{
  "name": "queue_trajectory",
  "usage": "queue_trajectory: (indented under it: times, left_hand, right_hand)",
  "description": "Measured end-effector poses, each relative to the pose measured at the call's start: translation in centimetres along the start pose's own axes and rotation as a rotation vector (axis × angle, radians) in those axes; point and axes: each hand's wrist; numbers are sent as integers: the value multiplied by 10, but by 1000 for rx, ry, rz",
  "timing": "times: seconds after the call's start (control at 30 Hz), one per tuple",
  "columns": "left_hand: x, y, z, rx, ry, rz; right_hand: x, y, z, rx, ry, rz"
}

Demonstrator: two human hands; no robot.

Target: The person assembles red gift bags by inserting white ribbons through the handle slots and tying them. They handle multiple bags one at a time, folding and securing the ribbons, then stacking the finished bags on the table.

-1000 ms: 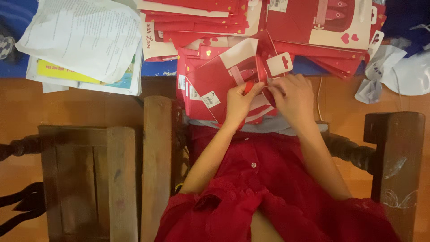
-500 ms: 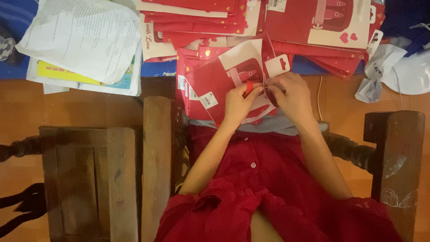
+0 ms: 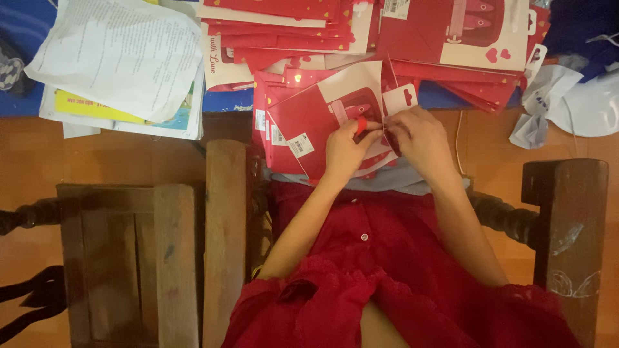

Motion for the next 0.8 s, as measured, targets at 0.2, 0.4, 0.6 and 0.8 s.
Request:
queue_trajectory:
  times: [0.2,0.4,0.6,0.8]
  left_hand:
    - [-1,-1,-5,-106,18,30]
    - [1,-2,-6,-74,0,-9]
    - [0,-5,-8,-134,-55,-32]
    - [-1,-1,-11,-49,-44,4]
  right_hand:
    - [1,0,2,-14,87,-41]
    - [-1,2,-1,0,111,-16]
    - [-5,10,0,-50,79,65]
    - [-6,10,-1,-117,21,77]
Point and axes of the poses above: each hand's wrist, its own x-axis away from the middle knuckle, its own y-axis out of the back of the hand, z = x × y, and after that the axes turned 15 degrees about -z, right-handed
